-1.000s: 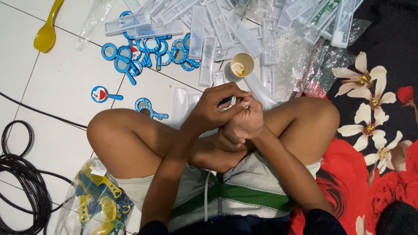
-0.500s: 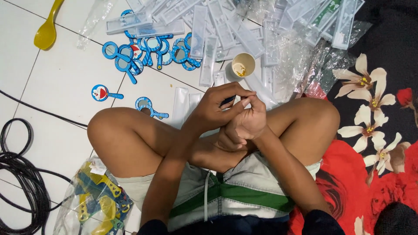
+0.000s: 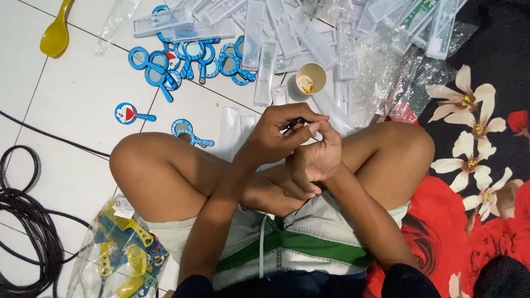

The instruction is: Assembling small plastic character components into finished merchandise while sitting on the floor.

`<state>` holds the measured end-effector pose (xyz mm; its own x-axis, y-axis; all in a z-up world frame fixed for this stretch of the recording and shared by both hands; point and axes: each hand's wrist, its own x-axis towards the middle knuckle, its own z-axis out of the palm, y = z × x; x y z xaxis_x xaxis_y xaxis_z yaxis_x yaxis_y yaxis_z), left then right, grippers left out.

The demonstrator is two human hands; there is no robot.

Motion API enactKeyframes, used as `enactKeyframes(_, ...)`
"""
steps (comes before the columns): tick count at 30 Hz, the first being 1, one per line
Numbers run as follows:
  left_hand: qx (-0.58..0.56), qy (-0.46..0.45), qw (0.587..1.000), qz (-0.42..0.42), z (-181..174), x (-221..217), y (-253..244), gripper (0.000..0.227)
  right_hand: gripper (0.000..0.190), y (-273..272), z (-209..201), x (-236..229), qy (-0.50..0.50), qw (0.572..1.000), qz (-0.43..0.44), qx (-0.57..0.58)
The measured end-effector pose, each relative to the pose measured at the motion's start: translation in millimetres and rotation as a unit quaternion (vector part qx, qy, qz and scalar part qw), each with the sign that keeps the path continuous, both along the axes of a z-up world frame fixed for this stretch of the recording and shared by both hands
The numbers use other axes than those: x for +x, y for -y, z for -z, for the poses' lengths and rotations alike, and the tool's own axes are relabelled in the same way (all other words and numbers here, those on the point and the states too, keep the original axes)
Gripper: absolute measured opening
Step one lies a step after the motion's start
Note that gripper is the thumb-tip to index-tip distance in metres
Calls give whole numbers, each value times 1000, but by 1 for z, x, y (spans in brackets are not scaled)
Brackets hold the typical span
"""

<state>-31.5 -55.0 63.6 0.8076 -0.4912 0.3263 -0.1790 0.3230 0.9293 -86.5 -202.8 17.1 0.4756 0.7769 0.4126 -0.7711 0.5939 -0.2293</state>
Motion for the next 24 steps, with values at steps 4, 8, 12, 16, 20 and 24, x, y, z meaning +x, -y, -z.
enactKeyframes(4, 0, -1, 1000, -2, -2, 1, 1, 9, 103, -3, 3, 3, 3, 1000, -12, 8)
enactKeyframes(8, 5, -3, 1000, -12, 0, 1, 0, 7, 103, -2, 1, 5, -9, 1000, -2, -15)
enactKeyframes(12, 21, -2, 999, -34, 3, 0, -3, 7, 94, -6, 11, 7, -35, 997, 46, -43)
enactKeyframes(16, 19, -3, 998, -53, 36, 10, -7, 5, 64, 12, 39, 32, 35, 972, 153, -174)
enactKeyframes(20, -86, -156, 971, -160, 50, 18, -9, 39, 17, 15, 29, 48, 190, 642, 316, -673)
enactKeyframes(24, -204, -249, 919, -227, 32, 26, -8, 47, 25, 11, 29, 49, 105, 721, 310, -611)
